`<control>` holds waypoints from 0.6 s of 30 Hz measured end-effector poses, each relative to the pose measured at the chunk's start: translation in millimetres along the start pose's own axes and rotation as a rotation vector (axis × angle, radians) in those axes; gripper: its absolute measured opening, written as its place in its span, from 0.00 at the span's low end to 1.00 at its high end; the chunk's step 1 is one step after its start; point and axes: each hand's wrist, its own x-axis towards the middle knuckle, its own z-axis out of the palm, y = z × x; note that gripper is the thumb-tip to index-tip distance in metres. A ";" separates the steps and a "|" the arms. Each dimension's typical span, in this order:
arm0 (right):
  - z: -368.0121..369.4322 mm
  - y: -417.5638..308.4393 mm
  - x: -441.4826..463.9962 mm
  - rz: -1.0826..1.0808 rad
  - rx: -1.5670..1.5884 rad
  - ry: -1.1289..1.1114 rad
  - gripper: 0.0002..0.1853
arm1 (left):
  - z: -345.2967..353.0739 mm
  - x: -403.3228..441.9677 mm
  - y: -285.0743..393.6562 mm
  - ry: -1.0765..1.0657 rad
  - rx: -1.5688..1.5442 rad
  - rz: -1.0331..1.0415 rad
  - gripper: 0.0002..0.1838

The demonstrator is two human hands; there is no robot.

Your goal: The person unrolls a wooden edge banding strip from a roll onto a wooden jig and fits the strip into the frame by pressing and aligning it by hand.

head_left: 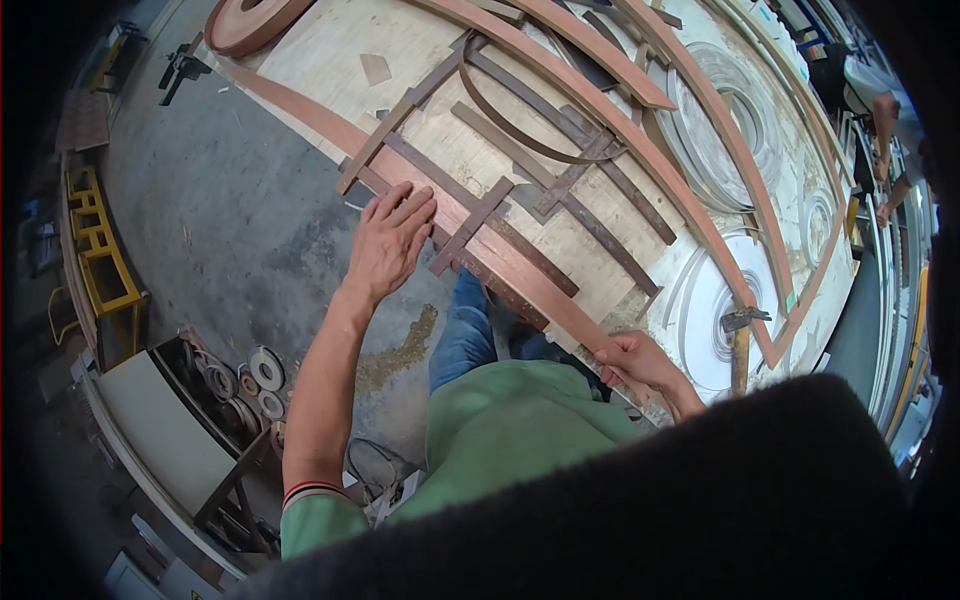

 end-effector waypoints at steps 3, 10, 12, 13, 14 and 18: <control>-0.6 -12.1 -3.6 -0.127 -0.042 -0.013 0.15 | 1.0 4.1 -39.7 0.100 -0.015 -0.012 0.19; 30.7 -83.0 29.6 -0.100 0.086 -0.031 0.13 | -17.0 26.0 -48.4 0.067 0.253 -0.070 0.19; 29.8 -79.7 31.6 -0.084 0.032 -0.015 0.14 | -10.0 23.7 -49.2 0.098 0.217 -0.073 0.19; 28.9 -77.1 30.1 -0.094 0.004 -0.003 0.14 | -7.8 22.8 -49.5 0.113 0.202 -0.072 0.19; 27.9 -74.6 28.8 -0.108 -0.024 0.009 0.14 | -5.8 21.5 -48.5 0.093 0.167 -0.064 0.19; 18.6 -46.4 9.1 -0.050 0.033 0.037 0.15 | -1.4 13.1 -27.9 0.028 0.082 -0.061 0.19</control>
